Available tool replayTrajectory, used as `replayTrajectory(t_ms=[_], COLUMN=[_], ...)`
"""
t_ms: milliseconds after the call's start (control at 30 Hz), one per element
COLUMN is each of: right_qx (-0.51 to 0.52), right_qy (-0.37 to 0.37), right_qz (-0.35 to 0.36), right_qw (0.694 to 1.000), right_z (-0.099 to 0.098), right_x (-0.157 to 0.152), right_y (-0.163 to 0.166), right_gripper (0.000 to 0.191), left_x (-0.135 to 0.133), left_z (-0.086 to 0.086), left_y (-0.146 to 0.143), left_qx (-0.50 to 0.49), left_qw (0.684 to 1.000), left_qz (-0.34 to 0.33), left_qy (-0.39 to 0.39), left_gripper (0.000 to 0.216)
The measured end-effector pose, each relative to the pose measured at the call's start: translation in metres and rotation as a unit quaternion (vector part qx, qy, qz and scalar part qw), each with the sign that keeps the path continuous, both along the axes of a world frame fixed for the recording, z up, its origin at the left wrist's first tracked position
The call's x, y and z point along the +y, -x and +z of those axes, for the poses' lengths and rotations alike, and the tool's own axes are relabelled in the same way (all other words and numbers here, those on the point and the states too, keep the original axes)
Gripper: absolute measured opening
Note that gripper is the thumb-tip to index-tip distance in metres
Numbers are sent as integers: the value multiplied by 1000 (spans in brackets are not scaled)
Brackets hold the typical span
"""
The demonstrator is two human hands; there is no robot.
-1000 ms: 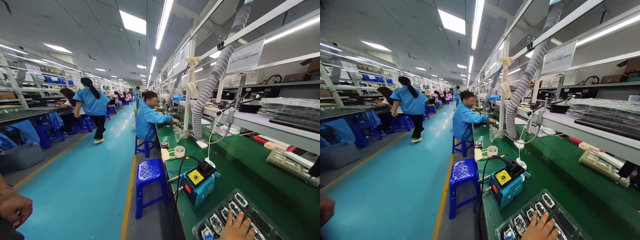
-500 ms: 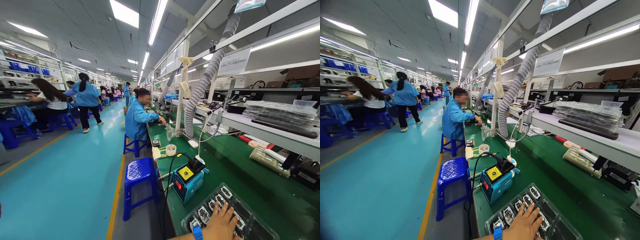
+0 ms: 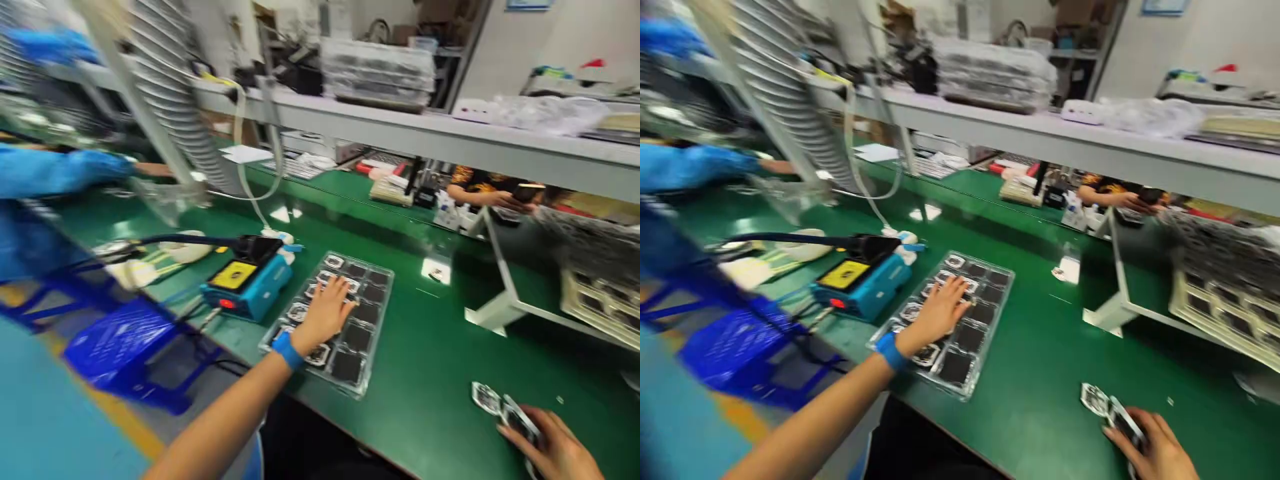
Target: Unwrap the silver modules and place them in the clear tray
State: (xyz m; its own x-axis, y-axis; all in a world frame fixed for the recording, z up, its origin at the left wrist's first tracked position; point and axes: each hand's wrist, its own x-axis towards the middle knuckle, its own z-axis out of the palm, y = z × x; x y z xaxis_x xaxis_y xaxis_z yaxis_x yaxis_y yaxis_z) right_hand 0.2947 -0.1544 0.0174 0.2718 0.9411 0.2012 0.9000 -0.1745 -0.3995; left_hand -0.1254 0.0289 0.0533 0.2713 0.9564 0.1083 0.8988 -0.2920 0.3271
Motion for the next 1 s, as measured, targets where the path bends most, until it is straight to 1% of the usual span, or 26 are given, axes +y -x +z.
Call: replayTrajectory(t_ms=[67,133,200,267,333,367,433,500,600,700,767,833,900,1000], right_qx=[38,61,58,53,55,59,61,56,63,59,51,50,56,78], right_qy=[57,76,74,65,58,61,76,99,117,118,111,99,89,81], right_qz=[-8,-18,-19,-2,42,77,127,131,117,102,107,114,110,72], right_qw=[998,995,995,996,996,993,987,985,984,986,987,987,988,991], right_z=[0,2,9,20,33,39,50,56,61,65,67,69,70,71], right_x=[-15,-11,2,21,42,52,71,84,91,93,97,101,103,104], right_y=[-13,-14,-3,18,44,56,78,93,100,98,95,89,79,53], right_gripper=[49,58,61,58,50,45,34,29,29,29,30,34,36,32], left_x=[10,14,18,29,46,56,78,96,119,139,150,158,163,160], left_z=[-10,-13,-6,6,20,27,36,38,29,18,16,18,22,29], left_y=[2,9,17,20,11,0,-32,-74,-138,-185,-205,-217,-221,-218], left_qx=[-10,-15,-18,-21,-23,-25,-27,-20,5,29,40,47,51,54], left_qw=[1000,1000,1000,1000,1000,1000,998,993,989,988,989,989,988,986], left_qz=[-7,-6,2,10,1,-14,-61,-111,-147,-141,-135,-133,-132,-138], left_qy=[8,16,20,14,3,0,2,15,36,47,51,54,58,73], left_gripper=[52,55,56,56,56,57,57,53,50,51,51,48,43,35])
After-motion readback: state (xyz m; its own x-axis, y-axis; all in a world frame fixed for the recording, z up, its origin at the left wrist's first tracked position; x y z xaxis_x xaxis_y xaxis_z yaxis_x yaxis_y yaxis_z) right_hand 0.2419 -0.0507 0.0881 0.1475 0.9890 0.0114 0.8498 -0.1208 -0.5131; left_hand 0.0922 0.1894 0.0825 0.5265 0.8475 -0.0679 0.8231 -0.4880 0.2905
